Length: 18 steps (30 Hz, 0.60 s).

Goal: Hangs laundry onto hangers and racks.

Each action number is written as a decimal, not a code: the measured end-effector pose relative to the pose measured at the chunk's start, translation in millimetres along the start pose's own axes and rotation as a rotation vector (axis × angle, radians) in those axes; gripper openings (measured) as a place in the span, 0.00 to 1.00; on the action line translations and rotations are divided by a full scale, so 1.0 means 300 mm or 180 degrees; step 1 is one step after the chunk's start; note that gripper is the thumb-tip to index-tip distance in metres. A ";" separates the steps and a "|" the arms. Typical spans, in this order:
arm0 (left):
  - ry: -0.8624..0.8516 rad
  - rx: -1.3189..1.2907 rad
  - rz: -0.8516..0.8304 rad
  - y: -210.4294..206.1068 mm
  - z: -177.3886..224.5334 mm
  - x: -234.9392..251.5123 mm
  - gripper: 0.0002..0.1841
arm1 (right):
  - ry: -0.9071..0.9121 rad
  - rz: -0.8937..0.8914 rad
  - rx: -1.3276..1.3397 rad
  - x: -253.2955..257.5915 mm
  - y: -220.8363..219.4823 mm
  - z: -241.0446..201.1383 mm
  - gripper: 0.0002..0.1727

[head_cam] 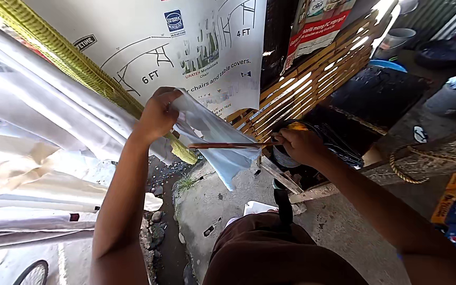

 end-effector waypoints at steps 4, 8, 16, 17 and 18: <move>-0.0347 0.0629 -0.0324 -0.120 0.094 -0.017 0.24 | -0.0015 -0.0466 -0.0402 0.077 0.017 -0.110 0.19; -0.0343 0.1668 -0.0541 -0.180 0.150 -0.024 0.29 | -0.0332 -0.0868 -0.0505 0.133 0.052 -0.134 0.22; -0.0088 0.1928 -0.0749 -0.127 -0.060 0.006 0.39 | -0.0145 -0.0288 -0.0403 0.027 0.234 -0.104 0.18; -0.0082 0.1849 -0.0830 -0.139 -0.055 0.003 0.39 | -0.0133 -0.0333 -0.0478 0.020 0.225 -0.112 0.18; -0.0113 0.1789 -0.0887 -0.153 -0.041 0.000 0.39 | -0.0158 -0.0432 -0.0538 0.016 0.206 -0.122 0.19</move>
Point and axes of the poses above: each hand's wrist, its own x-axis towards the middle knuckle, its own y-axis out of the back of the hand, z = x × y, the point moved 10 cm from there along x, towards the middle knuckle, and after that the axes turned 15 degrees about z, right-handed, at the moved point
